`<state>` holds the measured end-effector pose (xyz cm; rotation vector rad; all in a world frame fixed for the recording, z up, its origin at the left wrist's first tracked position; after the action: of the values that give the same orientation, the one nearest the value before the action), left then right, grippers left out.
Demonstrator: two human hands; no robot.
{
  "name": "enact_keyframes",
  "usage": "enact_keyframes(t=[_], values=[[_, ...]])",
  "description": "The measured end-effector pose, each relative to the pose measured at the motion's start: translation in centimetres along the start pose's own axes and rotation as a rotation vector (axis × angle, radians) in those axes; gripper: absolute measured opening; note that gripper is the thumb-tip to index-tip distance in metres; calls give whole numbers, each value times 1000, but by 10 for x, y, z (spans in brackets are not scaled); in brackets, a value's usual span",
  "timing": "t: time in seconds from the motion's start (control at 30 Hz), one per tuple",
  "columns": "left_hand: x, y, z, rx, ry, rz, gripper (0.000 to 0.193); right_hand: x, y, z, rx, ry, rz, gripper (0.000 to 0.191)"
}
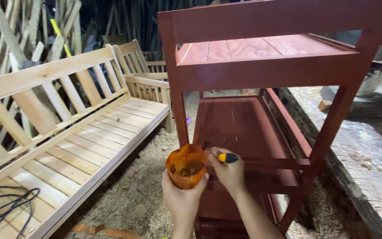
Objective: The person applies a reddish wood stain or finish to a wooden cart with a cloth pad, holding a stained container in one hand. They wipe the lower shelves and side rails first, then move to the top surface, rubbing the liquid into the slats and edges.
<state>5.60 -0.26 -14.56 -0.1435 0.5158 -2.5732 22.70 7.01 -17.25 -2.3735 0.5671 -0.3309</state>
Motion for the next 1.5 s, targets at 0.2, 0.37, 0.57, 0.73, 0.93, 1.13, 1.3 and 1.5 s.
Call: enact_keyframes(t=[0.2, 0.37, 0.57, 0.73, 0.93, 1.13, 1.3, 1.5], values=[[-14, 9, 12, 28, 130, -133, 81, 132, 1, 36, -356, 657, 229, 28], [-26, 20, 15, 131, 9, -221, 81, 216, 13, 21, 136, 737, 468, 23], [-37, 36, 6, 126, -45, -232, 97, 156, 57, 27, -122, 981, 110, 49], [-40, 33, -12, 72, -96, -215, 102, 100, 66, 10, 195, 541, 78, 47], [-34, 29, -21, -41, -136, -295, 113, 135, 42, -37, -450, 390, 213, 45], [-41, 31, -11, -77, -138, -343, 113, 157, 57, -86, -322, 3, 411, 42], [-48, 31, 5, -138, -193, -403, 110, 155, 66, -79, -440, 98, 256, 36], [-50, 39, 20, -269, -211, -482, 105, 134, 56, -59, -228, 452, 18, 37]])
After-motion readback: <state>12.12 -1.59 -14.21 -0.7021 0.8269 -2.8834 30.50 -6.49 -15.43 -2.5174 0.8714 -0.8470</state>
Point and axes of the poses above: each hand's wrist, its own y-axis away from the middle knuckle, its own x-axis out of the back of the hand, z = x × y, the point moved 3 cm from there along -y, towards the middle knuckle, and after that the axes turned 3 degrees about x, right-handed, at the moved point
